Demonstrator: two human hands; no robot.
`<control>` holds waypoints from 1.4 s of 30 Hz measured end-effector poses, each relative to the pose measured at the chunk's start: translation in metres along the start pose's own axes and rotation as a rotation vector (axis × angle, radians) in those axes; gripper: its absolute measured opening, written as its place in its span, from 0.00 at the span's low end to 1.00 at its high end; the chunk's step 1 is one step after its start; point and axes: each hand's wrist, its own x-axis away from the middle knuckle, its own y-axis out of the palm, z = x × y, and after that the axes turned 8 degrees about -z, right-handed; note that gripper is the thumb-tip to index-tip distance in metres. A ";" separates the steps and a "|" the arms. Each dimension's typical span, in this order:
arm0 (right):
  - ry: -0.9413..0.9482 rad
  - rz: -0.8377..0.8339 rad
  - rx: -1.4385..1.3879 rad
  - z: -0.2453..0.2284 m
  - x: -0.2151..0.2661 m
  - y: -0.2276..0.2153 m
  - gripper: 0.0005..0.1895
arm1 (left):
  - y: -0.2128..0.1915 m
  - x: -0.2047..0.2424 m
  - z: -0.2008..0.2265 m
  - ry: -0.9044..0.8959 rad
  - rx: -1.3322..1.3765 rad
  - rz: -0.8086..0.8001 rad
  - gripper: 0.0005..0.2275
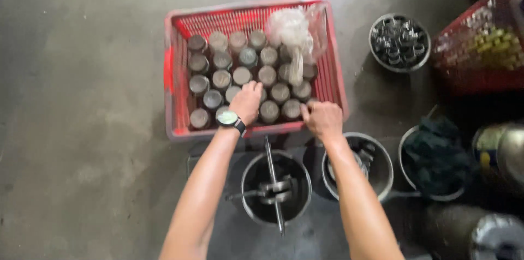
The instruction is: The person polishes a metal rod using a bench grinder, then walks to a workbench to disassemble a metal component. They retrieve a tube from a cabinet, apply a substance to the component, and wipe it with a cloth.
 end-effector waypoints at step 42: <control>0.105 -0.144 -0.081 -0.015 -0.008 -0.008 0.19 | -0.115 0.141 -0.043 -0.156 0.190 0.340 0.13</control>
